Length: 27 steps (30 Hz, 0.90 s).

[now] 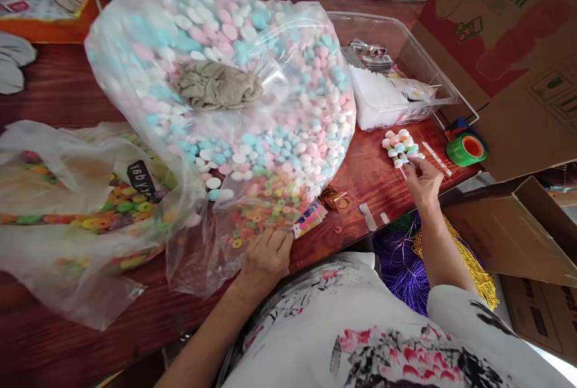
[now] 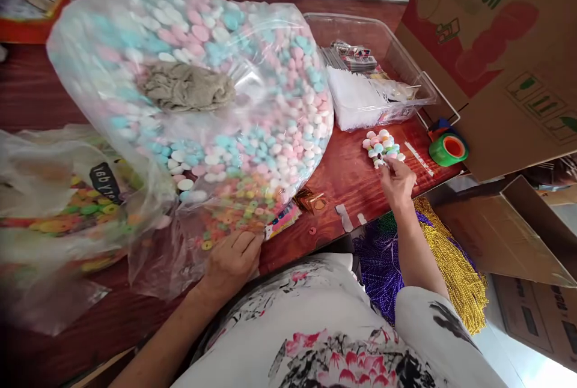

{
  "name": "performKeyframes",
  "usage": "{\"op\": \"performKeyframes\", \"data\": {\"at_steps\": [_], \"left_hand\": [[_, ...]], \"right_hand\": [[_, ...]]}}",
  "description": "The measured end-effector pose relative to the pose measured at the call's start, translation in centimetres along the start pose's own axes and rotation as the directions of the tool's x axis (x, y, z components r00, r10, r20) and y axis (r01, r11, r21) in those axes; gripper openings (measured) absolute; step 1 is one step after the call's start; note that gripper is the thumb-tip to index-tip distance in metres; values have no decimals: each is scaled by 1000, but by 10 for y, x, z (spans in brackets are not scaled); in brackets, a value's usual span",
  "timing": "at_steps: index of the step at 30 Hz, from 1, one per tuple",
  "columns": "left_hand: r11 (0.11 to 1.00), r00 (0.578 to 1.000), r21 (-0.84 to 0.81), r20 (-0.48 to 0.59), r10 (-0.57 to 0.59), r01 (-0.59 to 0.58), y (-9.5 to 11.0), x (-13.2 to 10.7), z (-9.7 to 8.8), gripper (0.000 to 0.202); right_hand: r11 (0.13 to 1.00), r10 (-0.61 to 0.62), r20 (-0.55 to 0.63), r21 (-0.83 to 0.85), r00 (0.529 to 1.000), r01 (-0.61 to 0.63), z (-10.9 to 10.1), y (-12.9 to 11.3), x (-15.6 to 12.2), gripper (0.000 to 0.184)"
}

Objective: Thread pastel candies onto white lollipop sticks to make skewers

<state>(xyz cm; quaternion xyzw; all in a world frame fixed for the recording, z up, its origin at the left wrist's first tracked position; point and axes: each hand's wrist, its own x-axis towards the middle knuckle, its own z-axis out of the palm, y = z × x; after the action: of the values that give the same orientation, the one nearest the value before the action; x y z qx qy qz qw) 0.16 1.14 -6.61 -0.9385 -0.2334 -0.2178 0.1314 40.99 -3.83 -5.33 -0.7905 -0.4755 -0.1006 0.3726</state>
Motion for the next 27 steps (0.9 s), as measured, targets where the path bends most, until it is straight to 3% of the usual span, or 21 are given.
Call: {"op": "performKeyframes", "data": {"at_steps": [2,7,11,14,18,22,27], "left_hand": [[1000,1000,-2,-5,-27,27,2,-1,-3,8],[980,977,-1,71,-199,200,18,-2,-13,23],[939,955,-178,28,-294,295,19,-7,-10,12],[904,942,-276,16,-336,327,15,-11,-8,11],[882,931,-300,99,-351,364,13,-9,-10,14],[878,918,-274,190,-349,391,13,-4,-14,18],[891,909,-213,212,-358,401,16,-3,-13,19]], "right_hand": [[991,-11,-29,133,1000,15,8,-9,16,24],[990,-14,-44,138,999,20,23,-7,66,26],[963,95,-125,262,988,-59,13,-3,88,29],[956,76,-108,292,991,-41,-20,-19,90,29],[957,-55,79,288,995,30,-58,-53,81,26],[955,-106,267,297,958,23,-44,-61,65,25],[969,-181,206,204,962,139,-18,-47,51,25]]}}
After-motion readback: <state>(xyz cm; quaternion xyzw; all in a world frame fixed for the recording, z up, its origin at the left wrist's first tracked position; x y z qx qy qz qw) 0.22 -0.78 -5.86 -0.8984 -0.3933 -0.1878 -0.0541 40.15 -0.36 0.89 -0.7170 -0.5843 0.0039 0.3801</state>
